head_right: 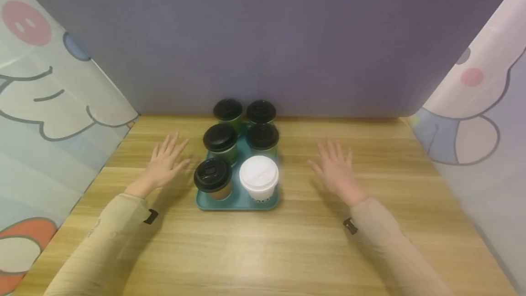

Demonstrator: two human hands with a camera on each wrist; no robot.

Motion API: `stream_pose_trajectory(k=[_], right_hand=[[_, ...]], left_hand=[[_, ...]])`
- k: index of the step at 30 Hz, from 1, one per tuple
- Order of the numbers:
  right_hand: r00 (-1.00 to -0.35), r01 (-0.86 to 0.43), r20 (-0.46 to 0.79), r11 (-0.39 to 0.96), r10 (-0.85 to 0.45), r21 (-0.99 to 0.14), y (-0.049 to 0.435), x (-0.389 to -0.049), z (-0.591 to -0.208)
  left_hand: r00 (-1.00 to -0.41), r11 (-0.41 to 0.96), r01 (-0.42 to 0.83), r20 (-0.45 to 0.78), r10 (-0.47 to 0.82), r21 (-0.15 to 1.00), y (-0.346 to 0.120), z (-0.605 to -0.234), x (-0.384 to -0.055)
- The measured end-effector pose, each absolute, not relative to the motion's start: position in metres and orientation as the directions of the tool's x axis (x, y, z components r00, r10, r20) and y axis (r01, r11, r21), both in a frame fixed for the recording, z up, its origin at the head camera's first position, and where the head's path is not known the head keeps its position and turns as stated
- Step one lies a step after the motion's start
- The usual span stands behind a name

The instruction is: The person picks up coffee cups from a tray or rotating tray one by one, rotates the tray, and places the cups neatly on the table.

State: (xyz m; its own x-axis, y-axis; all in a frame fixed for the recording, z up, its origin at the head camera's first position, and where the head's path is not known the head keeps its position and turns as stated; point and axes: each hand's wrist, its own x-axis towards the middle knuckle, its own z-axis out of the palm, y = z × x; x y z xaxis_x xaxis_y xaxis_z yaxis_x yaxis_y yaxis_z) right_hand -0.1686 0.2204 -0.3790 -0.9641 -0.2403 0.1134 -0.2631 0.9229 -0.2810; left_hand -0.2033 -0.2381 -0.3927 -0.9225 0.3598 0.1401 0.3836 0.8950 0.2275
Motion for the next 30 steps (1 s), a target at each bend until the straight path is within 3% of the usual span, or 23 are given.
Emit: stream_pose_trajectory(k=[4,10,17,30], right_hand=[[-0.959,-0.281,0.130,0.915,-0.253,-0.289,0.220,-0.168,-0.377],[-0.945,-0.316,0.185,0.904,-0.271,-0.289,0.219,-0.166,-0.374],[-0.906,-0.390,0.290,0.877,-0.309,-0.282,0.214,-0.164,-0.370],[-0.796,-0.544,0.467,0.794,-0.385,-0.272,0.203,-0.155,-0.357]], left_hand=[[-0.923,0.870,0.385,0.140,0.358,0.308,-0.239,-0.392,-0.205],[-0.937,0.780,0.333,0.091,0.338,0.530,-0.237,-0.392,-0.202],[-0.950,0.711,0.250,0.025,0.311,0.658,-0.235,-0.395,-0.200],[-0.957,0.431,-0.018,-0.141,0.254,0.902,-0.219,-0.409,-0.199]])
